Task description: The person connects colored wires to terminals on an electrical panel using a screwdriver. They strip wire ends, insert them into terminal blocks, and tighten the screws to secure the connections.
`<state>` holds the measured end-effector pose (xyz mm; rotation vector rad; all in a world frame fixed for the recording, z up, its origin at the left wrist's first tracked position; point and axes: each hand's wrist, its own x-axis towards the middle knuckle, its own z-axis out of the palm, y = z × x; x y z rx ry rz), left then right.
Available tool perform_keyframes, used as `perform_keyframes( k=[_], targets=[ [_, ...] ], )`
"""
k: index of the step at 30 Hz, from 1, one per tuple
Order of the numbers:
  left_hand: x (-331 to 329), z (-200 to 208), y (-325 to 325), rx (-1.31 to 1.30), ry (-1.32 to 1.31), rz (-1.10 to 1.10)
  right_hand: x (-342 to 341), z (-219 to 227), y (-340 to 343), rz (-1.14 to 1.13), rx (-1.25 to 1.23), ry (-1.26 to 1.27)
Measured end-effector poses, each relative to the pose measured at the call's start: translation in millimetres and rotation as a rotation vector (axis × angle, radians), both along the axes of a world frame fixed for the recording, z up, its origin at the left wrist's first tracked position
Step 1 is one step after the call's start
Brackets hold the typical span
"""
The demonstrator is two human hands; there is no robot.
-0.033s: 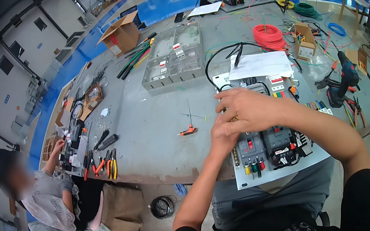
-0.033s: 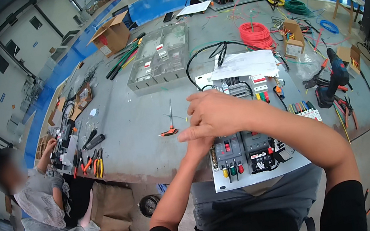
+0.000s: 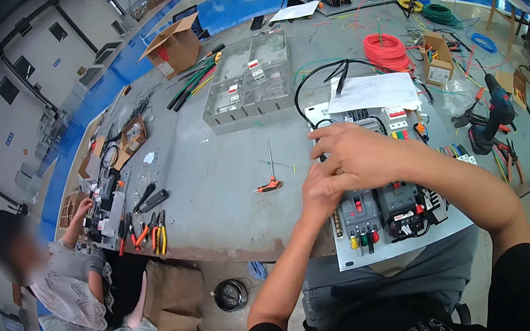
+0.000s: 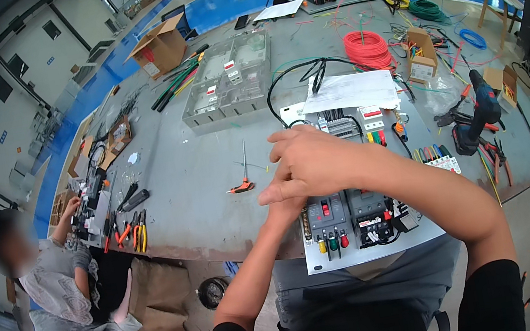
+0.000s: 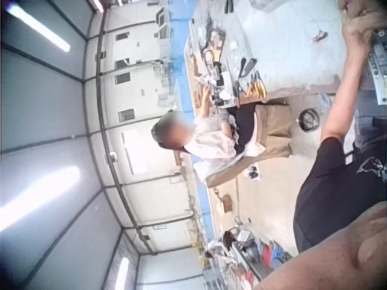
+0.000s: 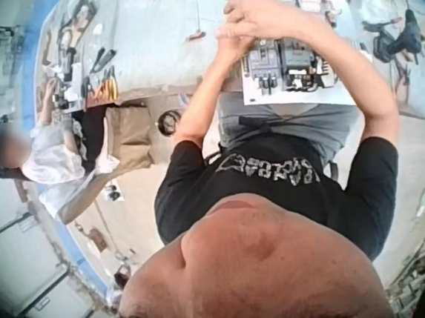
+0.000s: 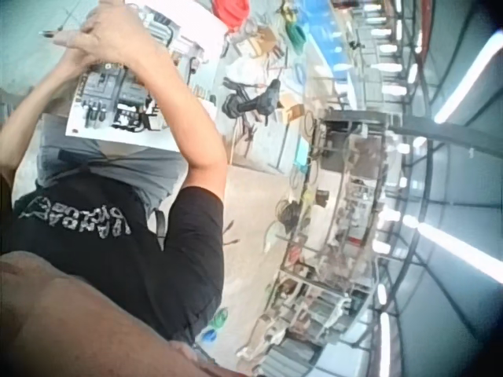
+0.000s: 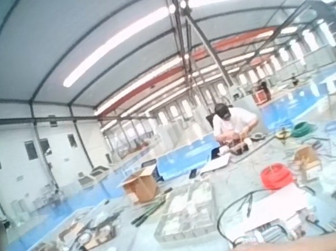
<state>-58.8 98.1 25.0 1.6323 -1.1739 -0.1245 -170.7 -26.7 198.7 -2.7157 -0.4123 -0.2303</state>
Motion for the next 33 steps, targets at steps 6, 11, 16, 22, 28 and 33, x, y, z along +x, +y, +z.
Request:
perform_keyframes(
  k=[6, 11, 16, 22, 28, 33],
  targets=[
    [1.3, -20.2, 0.6, -0.004, -0.089, -0.041, -18.0, -17.8, -17.4, -0.075, -0.039, -0.166],
    [9.8, -17.0, 11.3, -0.069, -0.008, -0.188, -18.6, -23.2, -32.0, -0.056, 0.062, -0.236],
    [1.7, -11.9, 16.0, -0.049, 0.044, -0.014, -22.6, -25.4, -50.8, -0.179, 0.020, -0.350],
    [-1.2, -15.5, 14.3, -0.081, -0.052, 0.037, -22.9, -39.5, -59.1, -0.341, 0.099, 0.232],
    [-7.5, -19.0, 3.8, -0.124, -0.073, 0.098, 2.3, -93.0, -56.9, -0.256, 0.240, 0.153],
    [-7.2, -21.6, 0.3, -0.152, -0.054, 0.094, 15.2, -103.1, -58.4, -0.177, 0.255, 0.043]
  ],
)
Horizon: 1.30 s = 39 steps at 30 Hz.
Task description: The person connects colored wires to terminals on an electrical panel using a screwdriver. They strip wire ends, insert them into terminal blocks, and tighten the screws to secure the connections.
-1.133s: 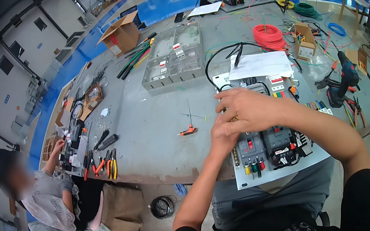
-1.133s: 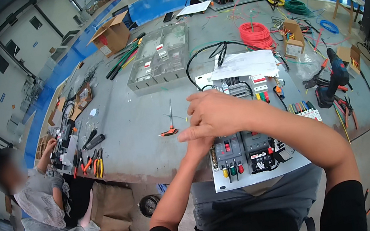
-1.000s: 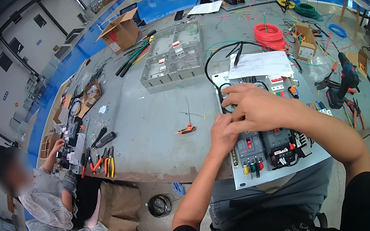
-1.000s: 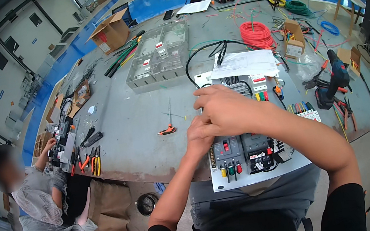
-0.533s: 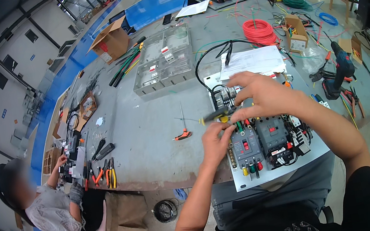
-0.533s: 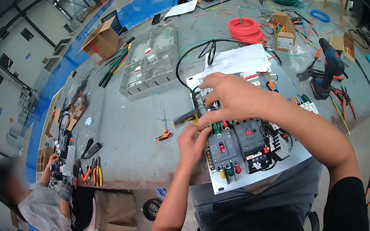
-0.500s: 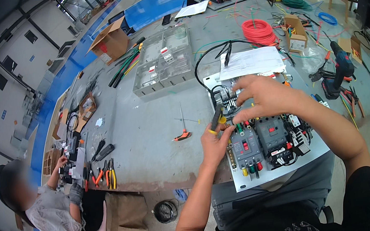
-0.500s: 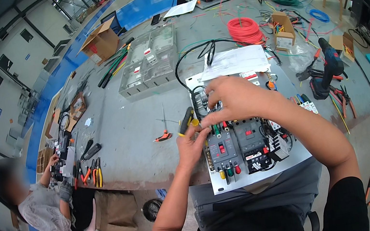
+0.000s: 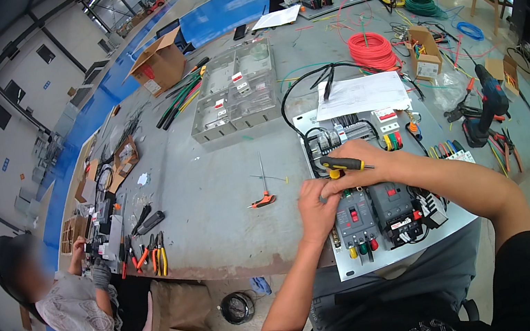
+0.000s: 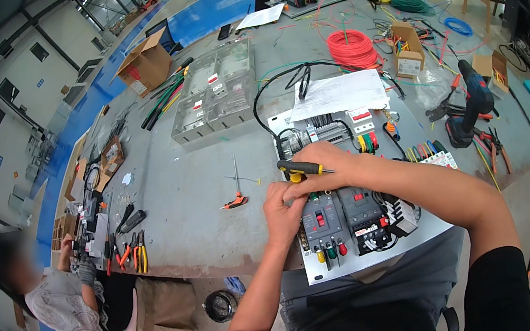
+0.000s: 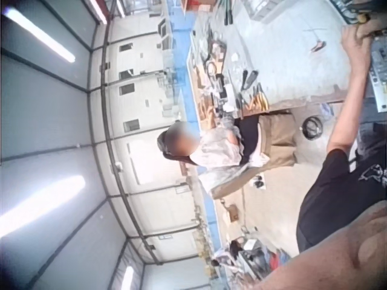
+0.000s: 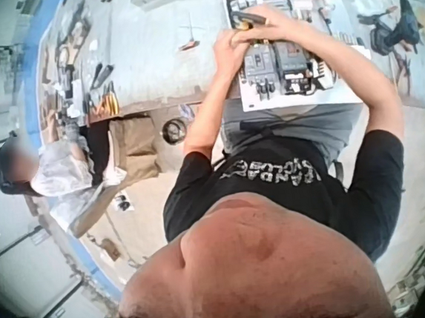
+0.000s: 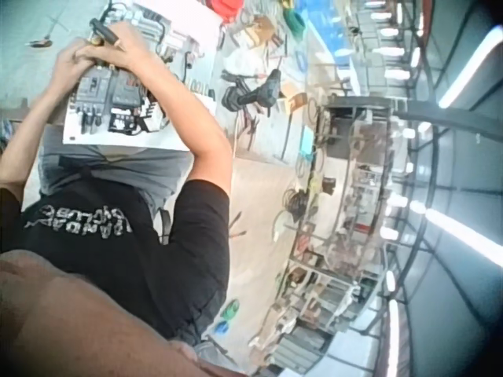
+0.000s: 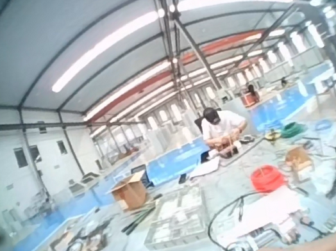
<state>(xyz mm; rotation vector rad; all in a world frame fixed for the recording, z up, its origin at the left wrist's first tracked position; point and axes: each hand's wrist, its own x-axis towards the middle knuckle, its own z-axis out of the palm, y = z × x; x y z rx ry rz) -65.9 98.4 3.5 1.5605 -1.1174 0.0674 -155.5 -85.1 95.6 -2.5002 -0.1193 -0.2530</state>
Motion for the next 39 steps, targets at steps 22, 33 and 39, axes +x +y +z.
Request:
perform_keyframes(
  k=[22, 33, 39],
  targets=[
    [63.0, 28.8, -3.3, 0.644, -0.093, -0.589, 8.6, -14.8, -4.1, 0.021, 0.035, -0.006],
    [63.9, 46.1, 2.5, 0.828, -0.035, -0.580, -1.3, 3.2, 17.0, 0.053, 0.109, 0.064],
    [63.6, 29.5, 3.5, 0.747, -0.080, -0.546, 6.1, 1.0, 20.7, 0.062, -0.176, -0.093]
  ],
)
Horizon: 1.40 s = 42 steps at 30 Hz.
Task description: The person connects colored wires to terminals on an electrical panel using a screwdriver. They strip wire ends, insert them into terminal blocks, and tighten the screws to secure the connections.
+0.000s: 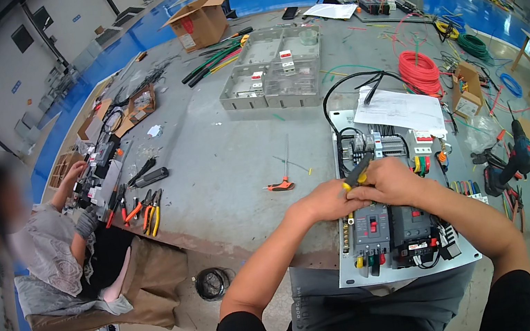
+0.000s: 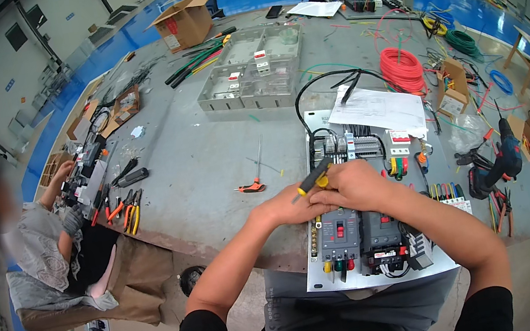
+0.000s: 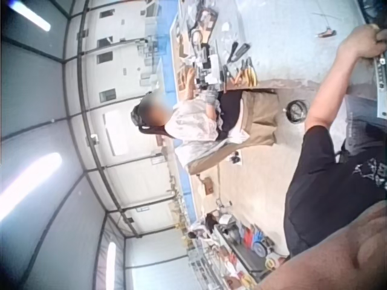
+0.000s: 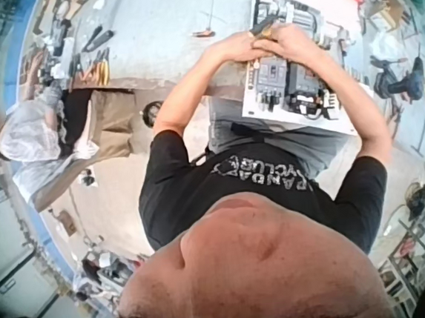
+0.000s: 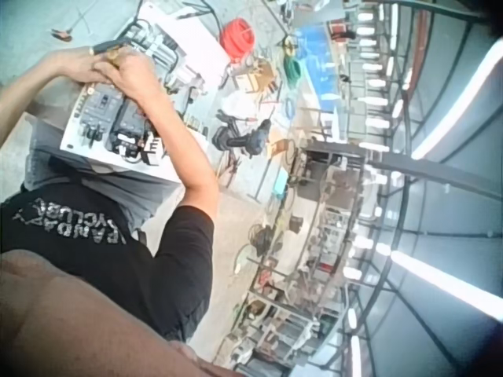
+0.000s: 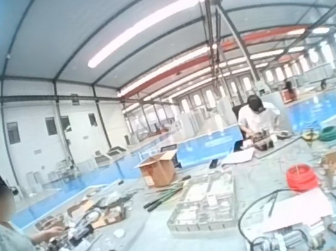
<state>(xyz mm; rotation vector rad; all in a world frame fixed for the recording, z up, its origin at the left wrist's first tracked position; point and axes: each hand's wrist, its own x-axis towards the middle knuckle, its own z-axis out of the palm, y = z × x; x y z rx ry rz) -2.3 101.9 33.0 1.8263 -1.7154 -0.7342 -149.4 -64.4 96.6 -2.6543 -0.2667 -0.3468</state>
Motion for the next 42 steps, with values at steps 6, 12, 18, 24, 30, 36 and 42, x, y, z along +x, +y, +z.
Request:
perform_keyframes(
  k=[6, 12, 18, 24, 30, 36, 42],
  targets=[
    [-2.4, 20.5, -4.0, 0.122, -0.071, -0.014, -2.2, -4.9, -1.3, -0.043, 0.056, 0.122],
    [3.0, 1.6, -4.8, 0.058, -0.071, -0.050, -1.3, -6.8, -11.6, 0.029, -0.046, 0.160],
    [0.1, 7.8, -4.1, 0.058, -0.033, -0.057, 5.1, -1.9, 0.3, -0.013, -0.177, 0.143],
    [-0.4, 7.4, -3.3, -0.003, -0.029, 0.002, 1.6, -14.4, -2.1, 0.000, 0.070, 0.147],
    [1.2, 28.3, -2.9, 0.167, -0.006, -0.032, 2.5, -6.6, -8.0, 0.081, -0.069, 0.150],
    [-0.6, 18.4, -3.6, 0.067, 0.036, -0.004, 4.8, -0.1, -1.9, -0.015, -0.126, 0.198],
    [9.8, -0.6, -11.5, 0.101, -0.016, -0.064, 3.8, -4.5, -4.0, -0.019, 0.031, 0.253]
  ],
)
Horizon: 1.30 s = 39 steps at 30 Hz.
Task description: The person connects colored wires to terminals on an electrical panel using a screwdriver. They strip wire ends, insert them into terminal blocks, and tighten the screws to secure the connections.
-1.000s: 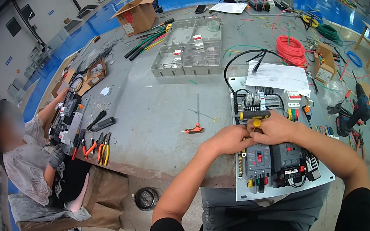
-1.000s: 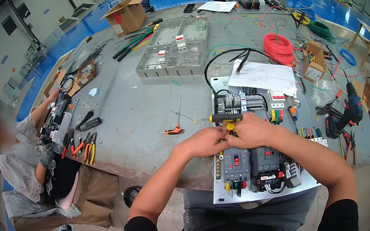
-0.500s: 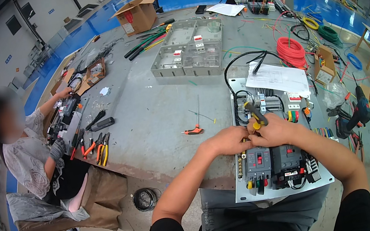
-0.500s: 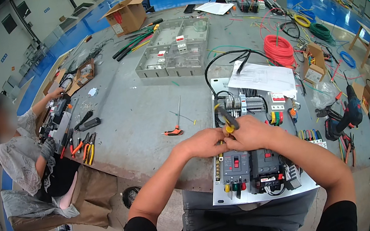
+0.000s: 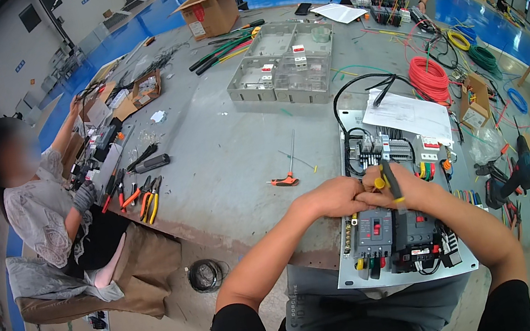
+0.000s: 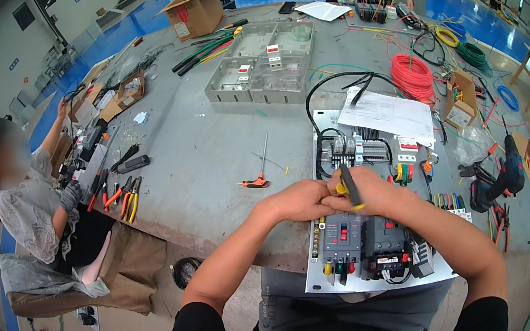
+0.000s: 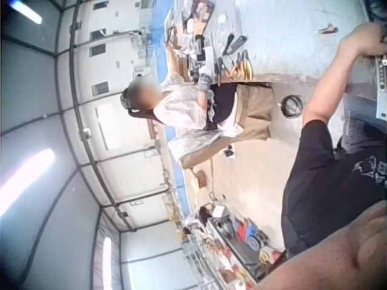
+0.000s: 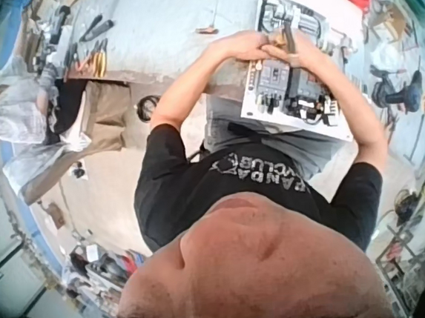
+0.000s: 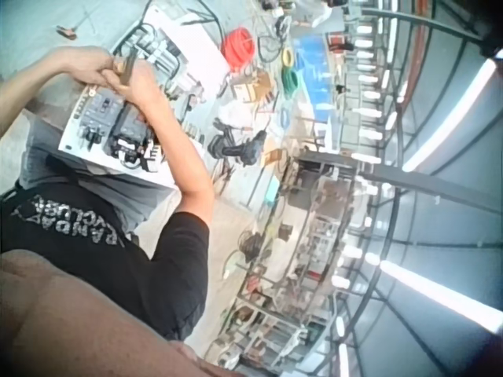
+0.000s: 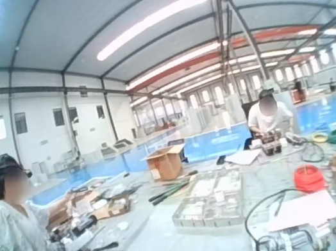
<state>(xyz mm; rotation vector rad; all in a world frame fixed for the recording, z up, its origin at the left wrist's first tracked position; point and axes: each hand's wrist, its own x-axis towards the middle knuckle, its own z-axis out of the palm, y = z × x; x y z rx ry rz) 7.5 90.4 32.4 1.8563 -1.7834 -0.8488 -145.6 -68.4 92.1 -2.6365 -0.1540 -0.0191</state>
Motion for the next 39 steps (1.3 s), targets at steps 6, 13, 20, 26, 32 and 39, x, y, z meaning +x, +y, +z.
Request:
perform_keyframes(
  k=[6, 13, 20, 26, 32, 39],
  targets=[
    [-2.0, 7.4, -1.8, 0.011, 0.000, -0.022, -1.2, -2.3, -1.0, 0.006, 0.005, -0.026],
    [0.1, 1.7, -4.0, 0.035, -0.009, -0.034, 0.5, -7.5, -12.2, 0.009, 0.211, -0.010],
    [-0.5, 5.1, 4.5, -0.016, 0.022, -0.018, -2.1, 4.4, 10.4, -0.055, 0.087, -0.011],
    [-4.8, 13.5, 2.1, -0.100, 0.055, -0.027, -2.8, -16.3, 3.9, -0.143, 0.045, -0.001],
    [1.7, 16.2, 4.0, -0.007, 0.071, -0.016, 2.1, -19.0, -6.9, -0.003, -0.004, -0.108],
    [-1.4, 24.4, 2.1, 0.053, 0.117, -0.005, -1.5, -7.7, -6.0, 0.022, 0.138, -0.043]
  ],
)
